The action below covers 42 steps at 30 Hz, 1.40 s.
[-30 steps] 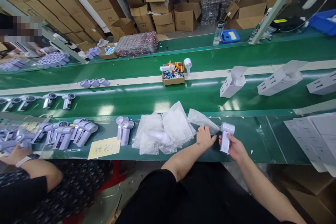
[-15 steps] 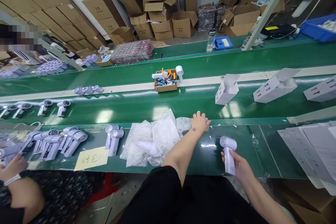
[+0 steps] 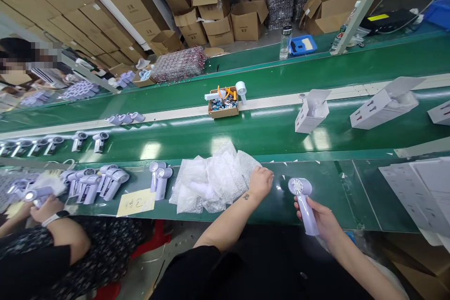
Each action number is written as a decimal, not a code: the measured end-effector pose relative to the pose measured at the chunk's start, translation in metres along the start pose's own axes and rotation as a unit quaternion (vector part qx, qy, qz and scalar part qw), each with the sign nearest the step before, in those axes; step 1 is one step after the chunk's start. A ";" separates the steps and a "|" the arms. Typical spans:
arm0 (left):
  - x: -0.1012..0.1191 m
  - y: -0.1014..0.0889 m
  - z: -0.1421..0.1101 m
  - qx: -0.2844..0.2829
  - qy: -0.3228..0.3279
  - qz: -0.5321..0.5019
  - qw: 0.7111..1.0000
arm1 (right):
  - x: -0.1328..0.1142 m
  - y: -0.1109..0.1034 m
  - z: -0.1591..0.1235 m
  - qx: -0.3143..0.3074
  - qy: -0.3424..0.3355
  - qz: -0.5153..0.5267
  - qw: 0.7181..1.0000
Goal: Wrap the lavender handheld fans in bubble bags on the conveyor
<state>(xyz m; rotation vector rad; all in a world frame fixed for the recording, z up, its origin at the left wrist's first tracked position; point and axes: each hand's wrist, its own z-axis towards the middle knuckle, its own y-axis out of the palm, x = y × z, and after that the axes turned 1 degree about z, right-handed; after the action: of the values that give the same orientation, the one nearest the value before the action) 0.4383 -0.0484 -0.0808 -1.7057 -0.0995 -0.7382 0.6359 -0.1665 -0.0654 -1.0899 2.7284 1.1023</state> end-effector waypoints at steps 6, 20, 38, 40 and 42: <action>0.012 -0.038 -0.039 0.043 -0.102 -0.426 0.898 | 0.036 0.035 -0.007 -0.115 0.038 -0.001 0.993; -0.014 -0.074 -0.097 -0.003 -0.171 -0.494 0.852 | 0.071 0.068 -0.028 -0.111 -0.065 -0.092 0.987; -0.027 -0.097 -0.110 0.014 -0.133 -0.569 0.811 | 0.091 0.117 -0.047 -0.044 -0.072 -0.266 0.960; -0.024 -0.100 -0.106 0.019 -0.036 -0.509 0.860 | 0.095 0.120 -0.047 -0.033 -0.089 -0.280 0.955; -0.022 -0.102 -0.100 0.008 -0.004 -0.459 0.888 | 0.098 0.123 -0.045 -0.028 -0.131 -0.300 0.944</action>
<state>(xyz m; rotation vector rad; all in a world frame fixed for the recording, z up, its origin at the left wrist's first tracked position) 0.3340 -0.1029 0.0024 -1.5996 -0.9677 -1.4066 0.4978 -0.1906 0.0191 -1.5101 1.9643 1.1132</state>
